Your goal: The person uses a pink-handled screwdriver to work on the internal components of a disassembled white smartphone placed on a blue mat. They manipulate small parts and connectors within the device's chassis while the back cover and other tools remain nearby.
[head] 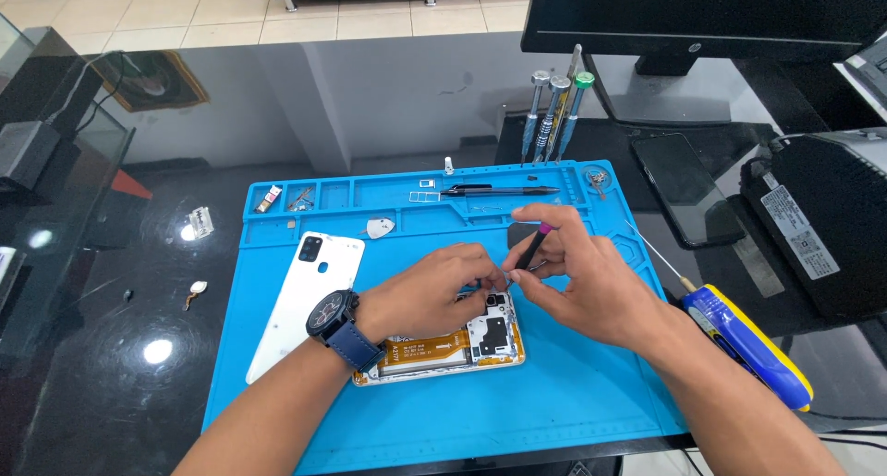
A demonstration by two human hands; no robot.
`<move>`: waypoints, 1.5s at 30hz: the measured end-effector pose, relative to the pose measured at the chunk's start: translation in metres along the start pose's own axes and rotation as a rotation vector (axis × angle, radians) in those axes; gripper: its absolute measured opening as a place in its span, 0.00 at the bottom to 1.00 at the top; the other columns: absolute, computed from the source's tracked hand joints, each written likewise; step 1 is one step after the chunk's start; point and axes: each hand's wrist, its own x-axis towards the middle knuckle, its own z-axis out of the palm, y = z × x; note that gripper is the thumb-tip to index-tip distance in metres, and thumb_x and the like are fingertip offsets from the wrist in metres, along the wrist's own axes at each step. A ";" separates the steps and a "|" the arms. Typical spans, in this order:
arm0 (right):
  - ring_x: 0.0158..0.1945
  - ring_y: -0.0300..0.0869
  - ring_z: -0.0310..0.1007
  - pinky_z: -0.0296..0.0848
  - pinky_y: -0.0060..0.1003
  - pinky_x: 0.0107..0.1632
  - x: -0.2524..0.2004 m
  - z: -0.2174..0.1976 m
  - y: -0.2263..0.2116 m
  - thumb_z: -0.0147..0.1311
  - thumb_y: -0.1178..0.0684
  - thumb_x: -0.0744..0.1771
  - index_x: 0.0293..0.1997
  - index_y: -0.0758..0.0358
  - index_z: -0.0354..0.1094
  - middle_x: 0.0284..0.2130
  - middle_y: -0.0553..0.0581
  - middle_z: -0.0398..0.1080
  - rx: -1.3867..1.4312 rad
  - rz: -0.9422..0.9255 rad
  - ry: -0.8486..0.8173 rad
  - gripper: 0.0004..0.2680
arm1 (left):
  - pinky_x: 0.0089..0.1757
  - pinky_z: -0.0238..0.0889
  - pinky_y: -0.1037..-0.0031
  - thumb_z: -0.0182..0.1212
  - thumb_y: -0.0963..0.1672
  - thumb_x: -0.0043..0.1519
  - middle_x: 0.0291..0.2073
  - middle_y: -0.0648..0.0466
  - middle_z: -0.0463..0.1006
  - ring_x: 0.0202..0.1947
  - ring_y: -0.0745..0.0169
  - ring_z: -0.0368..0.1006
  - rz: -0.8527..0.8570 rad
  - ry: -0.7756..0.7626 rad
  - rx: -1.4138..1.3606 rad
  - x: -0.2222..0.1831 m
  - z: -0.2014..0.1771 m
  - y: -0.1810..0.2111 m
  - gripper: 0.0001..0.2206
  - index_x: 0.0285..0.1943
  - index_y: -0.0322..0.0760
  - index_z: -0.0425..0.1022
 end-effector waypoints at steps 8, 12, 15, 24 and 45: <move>0.42 0.64 0.86 0.86 0.57 0.43 0.000 0.001 0.002 0.59 0.67 0.64 0.65 0.65 0.51 0.39 0.71 0.79 0.006 -0.008 0.024 0.24 | 0.48 0.70 0.57 0.52 0.40 0.62 0.40 0.45 0.76 0.48 0.46 0.74 0.001 0.014 -0.010 -0.003 0.000 0.003 0.10 0.47 0.31 0.78; 0.42 0.64 0.86 0.86 0.57 0.43 0.000 0.002 0.005 0.59 0.67 0.64 0.65 0.65 0.51 0.39 0.71 0.79 0.020 -0.023 0.035 0.24 | 0.48 0.69 0.57 0.53 0.40 0.61 0.39 0.45 0.76 0.47 0.45 0.74 0.009 0.036 -0.007 -0.005 0.001 0.003 0.09 0.46 0.31 0.78; 0.42 0.64 0.86 0.86 0.57 0.43 0.001 0.001 0.002 0.59 0.68 0.64 0.65 0.66 0.51 0.38 0.72 0.79 0.024 -0.011 0.020 0.24 | 0.48 0.69 0.56 0.54 0.40 0.61 0.39 0.45 0.76 0.47 0.44 0.74 0.007 0.040 -0.010 -0.004 0.001 0.002 0.09 0.46 0.31 0.78; 0.44 0.65 0.85 0.86 0.58 0.44 0.001 0.001 0.002 0.59 0.68 0.64 0.65 0.66 0.51 0.39 0.72 0.79 0.027 -0.013 0.023 0.24 | 0.48 0.68 0.56 0.54 0.40 0.60 0.39 0.45 0.76 0.47 0.43 0.74 0.008 0.047 -0.018 -0.004 0.002 0.002 0.09 0.45 0.30 0.78; 0.44 0.64 0.83 0.86 0.59 0.43 -0.003 0.003 -0.001 0.63 0.63 0.64 0.68 0.68 0.56 0.41 0.71 0.77 -0.149 -0.138 0.080 0.25 | 0.48 0.67 0.56 0.55 0.41 0.62 0.39 0.45 0.75 0.47 0.45 0.73 -0.007 0.050 -0.007 -0.002 0.008 -0.006 0.09 0.46 0.30 0.78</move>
